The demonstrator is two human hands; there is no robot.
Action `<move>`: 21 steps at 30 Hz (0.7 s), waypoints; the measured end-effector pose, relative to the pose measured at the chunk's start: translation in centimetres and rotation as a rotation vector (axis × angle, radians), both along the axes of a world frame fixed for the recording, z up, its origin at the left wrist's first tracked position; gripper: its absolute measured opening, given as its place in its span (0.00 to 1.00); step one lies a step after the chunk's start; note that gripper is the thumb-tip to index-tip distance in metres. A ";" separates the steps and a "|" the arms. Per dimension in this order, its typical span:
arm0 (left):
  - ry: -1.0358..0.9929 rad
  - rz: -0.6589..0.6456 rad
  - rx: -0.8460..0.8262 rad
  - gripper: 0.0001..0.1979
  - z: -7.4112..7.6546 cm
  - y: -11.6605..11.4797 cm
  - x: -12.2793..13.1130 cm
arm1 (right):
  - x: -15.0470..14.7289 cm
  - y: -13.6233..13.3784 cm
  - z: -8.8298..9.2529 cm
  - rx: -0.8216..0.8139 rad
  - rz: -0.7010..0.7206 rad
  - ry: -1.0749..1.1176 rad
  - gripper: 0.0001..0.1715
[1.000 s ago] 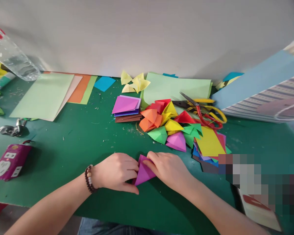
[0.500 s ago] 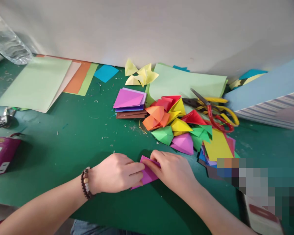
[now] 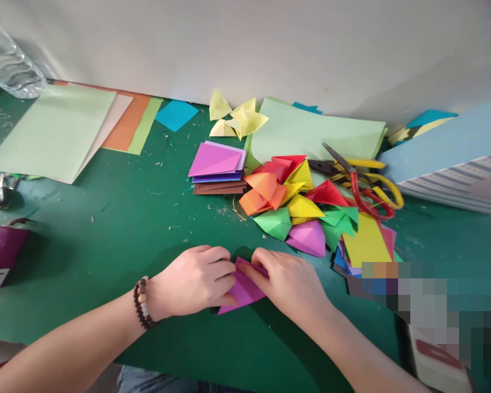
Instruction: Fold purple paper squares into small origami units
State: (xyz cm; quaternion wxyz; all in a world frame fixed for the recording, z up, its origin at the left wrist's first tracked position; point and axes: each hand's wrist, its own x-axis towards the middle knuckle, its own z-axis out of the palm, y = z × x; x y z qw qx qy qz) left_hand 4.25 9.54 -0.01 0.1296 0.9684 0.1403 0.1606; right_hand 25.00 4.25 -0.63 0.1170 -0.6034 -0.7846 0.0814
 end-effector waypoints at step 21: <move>0.062 0.031 -0.127 0.19 -0.1 0.9 0.5 | 0.0 -0.4 -0.1 0.056 0.015 -0.070 0.23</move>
